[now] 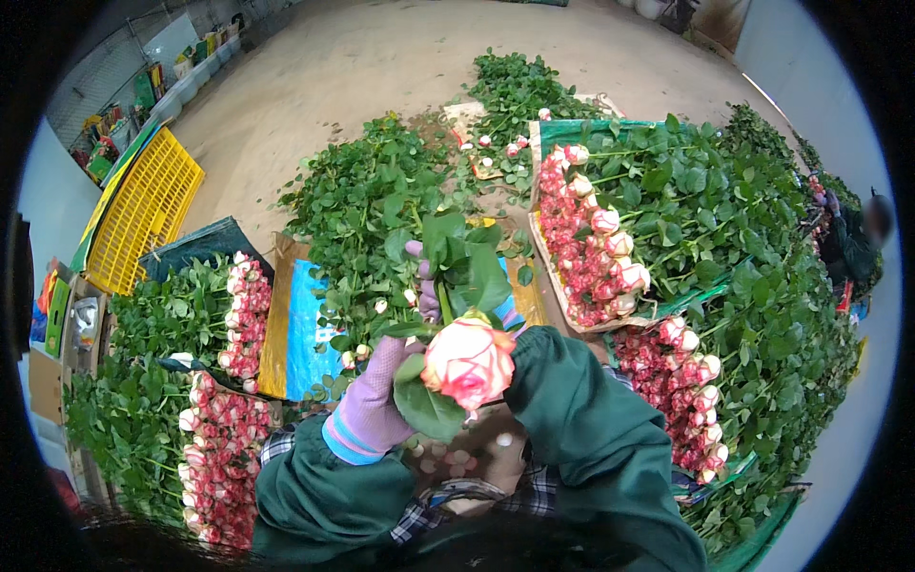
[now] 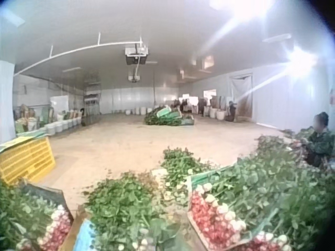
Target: The person sits on the floor and repeatedly picks up pink roses, removes leaves from the stems by hand, and places the trimmed roses into a nearby crate. The process is continuous and repetitive throughout the clip.
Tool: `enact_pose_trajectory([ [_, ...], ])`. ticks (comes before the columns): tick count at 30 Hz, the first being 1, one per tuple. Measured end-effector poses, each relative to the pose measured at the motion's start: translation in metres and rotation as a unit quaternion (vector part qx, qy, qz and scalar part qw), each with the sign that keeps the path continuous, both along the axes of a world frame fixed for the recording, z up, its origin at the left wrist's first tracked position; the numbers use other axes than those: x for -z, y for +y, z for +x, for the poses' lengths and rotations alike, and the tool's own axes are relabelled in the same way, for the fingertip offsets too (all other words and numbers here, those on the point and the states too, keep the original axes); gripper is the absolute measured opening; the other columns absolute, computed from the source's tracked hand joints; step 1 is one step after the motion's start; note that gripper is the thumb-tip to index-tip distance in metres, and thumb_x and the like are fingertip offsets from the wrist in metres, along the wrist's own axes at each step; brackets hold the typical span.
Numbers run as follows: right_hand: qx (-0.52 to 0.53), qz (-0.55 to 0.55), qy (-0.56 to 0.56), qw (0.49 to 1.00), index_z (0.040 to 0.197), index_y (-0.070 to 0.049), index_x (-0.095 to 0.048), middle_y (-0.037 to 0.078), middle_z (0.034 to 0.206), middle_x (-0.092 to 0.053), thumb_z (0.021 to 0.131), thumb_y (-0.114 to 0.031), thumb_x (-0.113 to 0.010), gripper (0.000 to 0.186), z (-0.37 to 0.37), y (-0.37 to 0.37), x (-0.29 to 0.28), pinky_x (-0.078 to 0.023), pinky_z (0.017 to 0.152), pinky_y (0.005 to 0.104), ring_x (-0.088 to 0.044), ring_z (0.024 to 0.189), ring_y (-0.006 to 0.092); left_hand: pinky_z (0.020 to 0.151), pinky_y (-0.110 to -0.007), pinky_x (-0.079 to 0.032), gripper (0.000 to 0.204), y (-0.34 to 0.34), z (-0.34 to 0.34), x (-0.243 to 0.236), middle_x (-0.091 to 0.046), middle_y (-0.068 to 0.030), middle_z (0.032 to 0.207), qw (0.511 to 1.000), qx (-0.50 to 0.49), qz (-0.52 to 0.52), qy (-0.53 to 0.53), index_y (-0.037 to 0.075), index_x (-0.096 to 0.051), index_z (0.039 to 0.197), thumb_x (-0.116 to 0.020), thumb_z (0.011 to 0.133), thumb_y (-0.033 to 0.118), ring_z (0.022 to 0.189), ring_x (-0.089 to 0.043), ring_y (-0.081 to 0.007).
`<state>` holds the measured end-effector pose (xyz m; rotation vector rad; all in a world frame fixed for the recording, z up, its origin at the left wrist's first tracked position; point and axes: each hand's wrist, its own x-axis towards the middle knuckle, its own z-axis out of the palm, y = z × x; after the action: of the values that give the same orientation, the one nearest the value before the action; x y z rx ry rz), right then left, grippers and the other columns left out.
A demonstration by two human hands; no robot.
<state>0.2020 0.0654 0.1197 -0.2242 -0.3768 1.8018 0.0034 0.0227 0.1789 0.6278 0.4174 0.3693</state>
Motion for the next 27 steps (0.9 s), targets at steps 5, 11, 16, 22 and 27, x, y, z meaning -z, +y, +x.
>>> enact_pose_trajectory([
  [5, 0.102, -0.075, -0.142, 0.982, 0.131, -0.003, -0.051, 0.002, 0.097, -0.064, 0.093, -0.022, -0.06, 0.044, -0.011, -0.016, -0.039, -0.049, 0.074, 0.0253, -0.06, 0.082, 0.0105, 0.105, -0.041, -0.04, 0.066, 0.001, 0.007, -0.029, -0.054, -0.0136, 0.131, 0.998, 0.057, 0.001, -0.031, 0.0, -0.043, 0.134, -0.038, 0.097, 0.054, 0.121, -0.053, -0.0249],
  [11, 0.142, -0.082, -0.47, 0.867, 0.117, -0.003, -0.06, 0.002, 0.101, -0.064, 0.087, -0.015, -0.065, 0.033, -0.029, -0.026, -0.05, -0.048, 0.08, 0.0255, -0.059, 0.088, 0.009, 0.078, -0.029, -0.05, 0.044, 0.016, 0.001, 0.028, -0.066, -0.0053, 0.092, 0.956, 0.077, 0.253, 0.124, 0.001, -0.063, 0.105, -0.053, 0.096, 0.042, 0.087, -0.061, -0.0138],
  [16, 0.195, -0.043, -0.562, 0.803, 0.117, 0.005, -0.056, 0.008, 0.102, -0.066, 0.084, -0.022, -0.068, 0.045, -0.026, -0.023, -0.031, -0.049, 0.078, 0.0264, -0.06, 0.086, 0.0122, 0.062, -0.026, -0.047, 0.038, 0.007, 0.008, 0.021, -0.061, -0.0008, 0.079, 0.96, 0.056, 0.241, 0.128, 0.004, -0.062, 0.088, -0.065, 0.09, 0.041, 0.069, -0.057, -0.0099],
  [22, 0.128, -0.141, -0.28, 0.941, 0.119, -0.002, -0.058, 0.005, 0.103, -0.066, 0.094, -0.031, -0.06, 0.038, -0.038, -0.021, -0.04, -0.051, 0.079, 0.0288, -0.063, 0.089, 0.0132, 0.068, -0.034, -0.052, 0.036, 0.004, -0.002, 0.017, -0.063, -0.0145, 0.075, 0.995, 0.019, -0.026, -0.094, 0.001, -0.057, 0.096, -0.046, 0.098, 0.035, 0.073, -0.062, -0.0261],
  [27, -0.021, -0.152, -0.127, 0.98, 0.12, -0.003, -0.057, 0.011, 0.11, -0.065, 0.096, -0.043, -0.051, 0.047, -0.037, -0.022, -0.036, -0.053, 0.079, 0.0362, -0.063, 0.093, 0.0208, 0.078, -0.044, -0.044, 0.032, -0.011, 0.006, 0.024, -0.06, -0.01, 0.072, 0.96, -0.049, -0.143, -0.237, 0.005, -0.053, 0.099, -0.041, 0.101, 0.035, 0.068, -0.057, -0.0295],
])
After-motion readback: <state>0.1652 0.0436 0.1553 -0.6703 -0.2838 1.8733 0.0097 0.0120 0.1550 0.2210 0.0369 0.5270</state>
